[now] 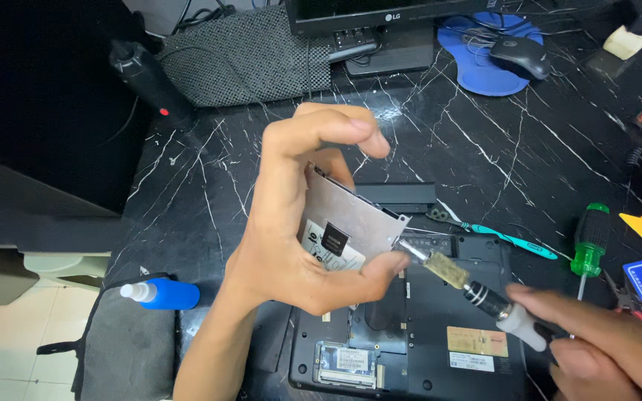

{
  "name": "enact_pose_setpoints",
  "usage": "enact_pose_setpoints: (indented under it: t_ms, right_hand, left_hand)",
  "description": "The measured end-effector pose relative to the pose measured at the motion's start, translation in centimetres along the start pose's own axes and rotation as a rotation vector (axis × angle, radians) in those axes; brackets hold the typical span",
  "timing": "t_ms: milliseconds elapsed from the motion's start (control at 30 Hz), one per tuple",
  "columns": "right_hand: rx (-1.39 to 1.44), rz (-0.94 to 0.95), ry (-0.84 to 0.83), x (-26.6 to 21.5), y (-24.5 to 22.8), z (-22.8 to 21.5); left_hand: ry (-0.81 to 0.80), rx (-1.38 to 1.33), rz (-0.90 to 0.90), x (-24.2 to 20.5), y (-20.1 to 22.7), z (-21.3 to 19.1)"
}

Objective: The person removes screws from a hard drive casing using a screwdriver, separates the metal casing from the drive, and then cleans the casing with a toothbrush and a cloth. The person handles the hard drive, casing, and cleaning tools throughout the process.

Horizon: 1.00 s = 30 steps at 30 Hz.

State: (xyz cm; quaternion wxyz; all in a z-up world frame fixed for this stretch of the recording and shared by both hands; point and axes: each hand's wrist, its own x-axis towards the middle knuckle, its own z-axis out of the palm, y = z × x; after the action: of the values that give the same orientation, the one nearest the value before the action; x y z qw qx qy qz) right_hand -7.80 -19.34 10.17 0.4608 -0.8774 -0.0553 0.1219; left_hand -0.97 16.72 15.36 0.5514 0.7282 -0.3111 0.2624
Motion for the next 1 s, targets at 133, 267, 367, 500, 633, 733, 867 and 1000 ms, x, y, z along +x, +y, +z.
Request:
enact_pose_setpoints:
  t_ms: [133, 267, 367, 500, 633, 733, 867, 1000]
  right_hand:
    - [-0.227, -0.219, -0.217, 3.9, 3.0, -3.0]
    - [-0.283, 0.015, -0.238, 3.3, 0.7, -2.6]
    - [-0.286, 0.089, -0.169, 2.8, -0.6, -2.1]
    - [-0.23, 0.459, -0.245, 3.0, -0.7, -2.4]
    - [-0.217, 0.039, 0.021, 1.0, -2.3, -1.2]
    - [-0.196, 0.151, -0.289, 2.5, 0.4, -3.1]
    - [-0.245, 0.304, -0.314, 3.5, 2.4, -3.2]
    - [-0.279, -0.119, 0.072, 0.6, -3.5, 0.1]
  left_hand:
    - [0.012, -0.037, 0.009, 0.0, -0.1, -0.1]
    - [-0.062, 0.12, 0.081, 0.8, 0.3, -0.2]
    - [-0.078, 0.168, 0.123, 1.0, 0.2, -0.1]
    - [-0.081, 0.117, 0.093, 1.0, 0.4, -0.2]
    - [-0.059, 0.08, 0.069, 1.1, 0.5, -0.1]
    - [-0.079, 0.072, 0.065, 0.9, 0.2, 0.0]
    - [-0.073, 0.075, 0.062, 1.0, 0.2, 0.1]
    - [-0.064, 0.018, 0.037, 0.9, 0.0, -0.4]
